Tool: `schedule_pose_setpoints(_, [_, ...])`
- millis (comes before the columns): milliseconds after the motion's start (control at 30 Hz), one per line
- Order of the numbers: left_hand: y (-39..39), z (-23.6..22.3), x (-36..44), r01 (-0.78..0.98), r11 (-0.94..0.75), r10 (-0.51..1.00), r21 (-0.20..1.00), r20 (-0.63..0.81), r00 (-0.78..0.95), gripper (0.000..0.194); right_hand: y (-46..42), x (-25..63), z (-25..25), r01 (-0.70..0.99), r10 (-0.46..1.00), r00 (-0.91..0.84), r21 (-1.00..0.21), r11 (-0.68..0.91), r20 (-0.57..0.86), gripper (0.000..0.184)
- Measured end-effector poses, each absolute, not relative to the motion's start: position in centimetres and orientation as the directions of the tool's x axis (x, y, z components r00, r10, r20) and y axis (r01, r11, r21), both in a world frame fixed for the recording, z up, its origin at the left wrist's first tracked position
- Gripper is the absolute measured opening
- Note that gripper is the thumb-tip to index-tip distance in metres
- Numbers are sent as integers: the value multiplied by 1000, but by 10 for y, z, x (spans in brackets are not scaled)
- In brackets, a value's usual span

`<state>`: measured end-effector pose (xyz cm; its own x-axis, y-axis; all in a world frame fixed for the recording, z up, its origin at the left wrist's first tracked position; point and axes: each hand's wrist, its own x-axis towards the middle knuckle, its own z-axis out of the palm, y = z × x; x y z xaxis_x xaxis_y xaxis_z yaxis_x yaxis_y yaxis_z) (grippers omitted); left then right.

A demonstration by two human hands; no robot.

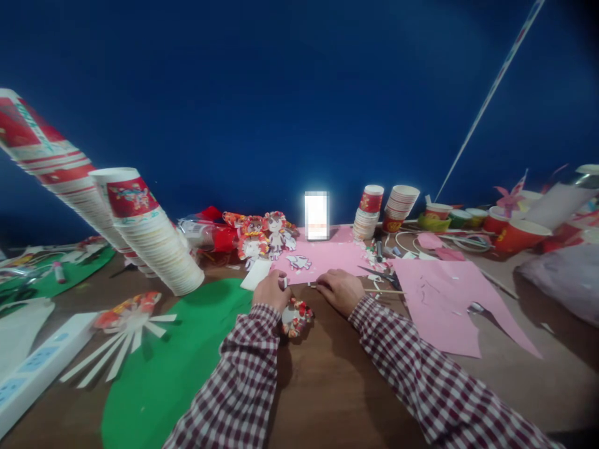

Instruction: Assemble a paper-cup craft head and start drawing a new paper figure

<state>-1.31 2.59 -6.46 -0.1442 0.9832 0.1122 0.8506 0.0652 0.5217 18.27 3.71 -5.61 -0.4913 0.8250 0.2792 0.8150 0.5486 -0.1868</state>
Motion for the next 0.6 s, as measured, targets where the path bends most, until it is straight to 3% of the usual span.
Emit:
schedule_pose_setpoints(167, [28,-66,-11,765,27,974,644,156,-166,45,38,184,-57,822,827,-494,-167,545,268,22])
schedule_pose_setpoints(367, [28,-64,-6,661,-42,975,749,176,-137,28,38,184,-59,802,809,-518,-173,572,277,19])
schedule_pose_setpoints(600, [32,-75,-8,481,-41,983,876,120,-136,36,41,184,-62,752,778,-554,-223,621,297,22])
